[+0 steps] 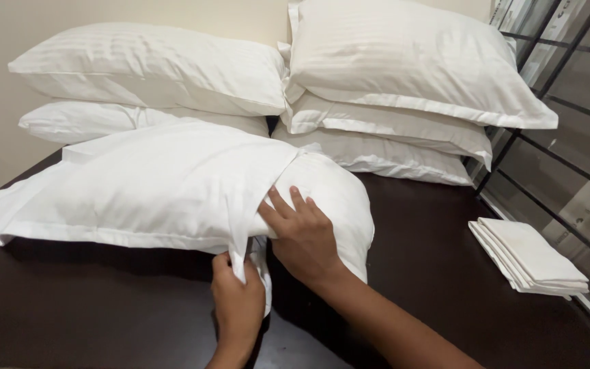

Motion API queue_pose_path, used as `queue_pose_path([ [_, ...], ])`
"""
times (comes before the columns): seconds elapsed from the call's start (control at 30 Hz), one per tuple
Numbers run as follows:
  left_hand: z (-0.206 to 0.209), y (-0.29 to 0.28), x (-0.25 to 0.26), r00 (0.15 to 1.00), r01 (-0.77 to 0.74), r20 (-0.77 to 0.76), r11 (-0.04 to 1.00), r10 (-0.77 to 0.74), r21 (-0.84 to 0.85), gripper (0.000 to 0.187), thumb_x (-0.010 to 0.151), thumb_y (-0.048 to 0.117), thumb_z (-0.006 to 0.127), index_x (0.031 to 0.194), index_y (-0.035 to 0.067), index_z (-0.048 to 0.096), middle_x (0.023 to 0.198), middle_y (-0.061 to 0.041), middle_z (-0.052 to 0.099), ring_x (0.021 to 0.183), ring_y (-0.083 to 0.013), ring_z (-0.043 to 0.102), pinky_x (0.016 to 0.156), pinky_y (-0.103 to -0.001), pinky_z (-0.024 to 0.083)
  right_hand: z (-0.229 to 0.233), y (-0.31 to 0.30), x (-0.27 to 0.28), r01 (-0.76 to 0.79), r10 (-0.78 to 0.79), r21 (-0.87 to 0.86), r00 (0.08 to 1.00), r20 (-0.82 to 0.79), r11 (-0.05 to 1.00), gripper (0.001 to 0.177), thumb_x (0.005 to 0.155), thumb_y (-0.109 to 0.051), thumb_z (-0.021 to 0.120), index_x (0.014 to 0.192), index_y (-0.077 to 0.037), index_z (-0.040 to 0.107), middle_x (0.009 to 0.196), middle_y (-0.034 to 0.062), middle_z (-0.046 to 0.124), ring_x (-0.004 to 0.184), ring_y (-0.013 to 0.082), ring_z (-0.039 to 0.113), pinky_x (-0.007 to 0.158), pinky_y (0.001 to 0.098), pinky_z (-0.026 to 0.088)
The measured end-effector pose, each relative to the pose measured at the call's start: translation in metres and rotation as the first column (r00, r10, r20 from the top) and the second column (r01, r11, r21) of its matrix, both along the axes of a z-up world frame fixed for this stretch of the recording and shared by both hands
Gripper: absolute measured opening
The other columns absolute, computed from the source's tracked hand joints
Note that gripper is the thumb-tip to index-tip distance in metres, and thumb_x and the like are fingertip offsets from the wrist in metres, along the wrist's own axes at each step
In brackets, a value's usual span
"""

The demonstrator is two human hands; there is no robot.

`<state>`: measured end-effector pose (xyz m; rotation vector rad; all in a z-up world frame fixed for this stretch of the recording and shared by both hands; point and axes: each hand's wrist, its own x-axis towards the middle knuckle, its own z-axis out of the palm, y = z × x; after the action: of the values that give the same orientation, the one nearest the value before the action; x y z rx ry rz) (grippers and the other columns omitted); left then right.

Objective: Put a white pillowcase onto a pillow.

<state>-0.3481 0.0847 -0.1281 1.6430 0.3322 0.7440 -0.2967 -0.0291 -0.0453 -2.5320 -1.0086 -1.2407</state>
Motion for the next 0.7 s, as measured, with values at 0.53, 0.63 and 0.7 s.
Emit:
queue_pose_path([
  [0.53,-0.004,0.013,-0.014,0.943,0.295,-0.239,0.912,-0.23,0.286,0.027,0.097,0.02,0.05,0.115,0.001,0.059,0.096,-0.033,0.07,0.096,-0.0529,0.064,0.079,-0.058,0.049,-0.013,0.016,0.007,-0.308,0.274,-0.293,0.95,-0.153,0.905,0.062,0.076,-0.017,0.07,0.135,-0.002,0.059,0.15,0.0174,0.052,0.148,0.0309,0.04,0.125,0.046,0.024],
  [0.63,-0.013,0.002,-0.021,0.926,0.318,-0.296,0.906,-0.234,0.277,0.026,0.098,0.021,0.052,0.112,0.001,0.061,0.095,-0.034,0.069,0.099,-0.0522,0.063,0.08,-0.058,0.05,-0.028,0.02,0.027,-0.213,0.164,-0.476,0.976,-0.142,0.854,0.045,0.082,-0.019,0.066,0.121,0.001,0.059,0.149,0.0176,0.053,0.151,0.0303,0.04,0.128,0.045,0.023],
  [0.7,-0.011,-0.012,-0.034,0.918,0.371,-0.269,0.872,-0.293,0.318,0.042,0.087,0.014,0.055,0.128,0.009,0.061,0.097,-0.036,0.065,0.095,-0.0566,0.059,0.079,-0.06,0.048,-0.051,0.023,0.049,-0.367,0.334,-0.221,0.927,-0.172,0.904,0.059,0.085,-0.016,0.061,0.141,0.0,0.055,0.149,0.0201,0.055,0.143,0.0342,0.043,0.122,0.0445,0.027],
])
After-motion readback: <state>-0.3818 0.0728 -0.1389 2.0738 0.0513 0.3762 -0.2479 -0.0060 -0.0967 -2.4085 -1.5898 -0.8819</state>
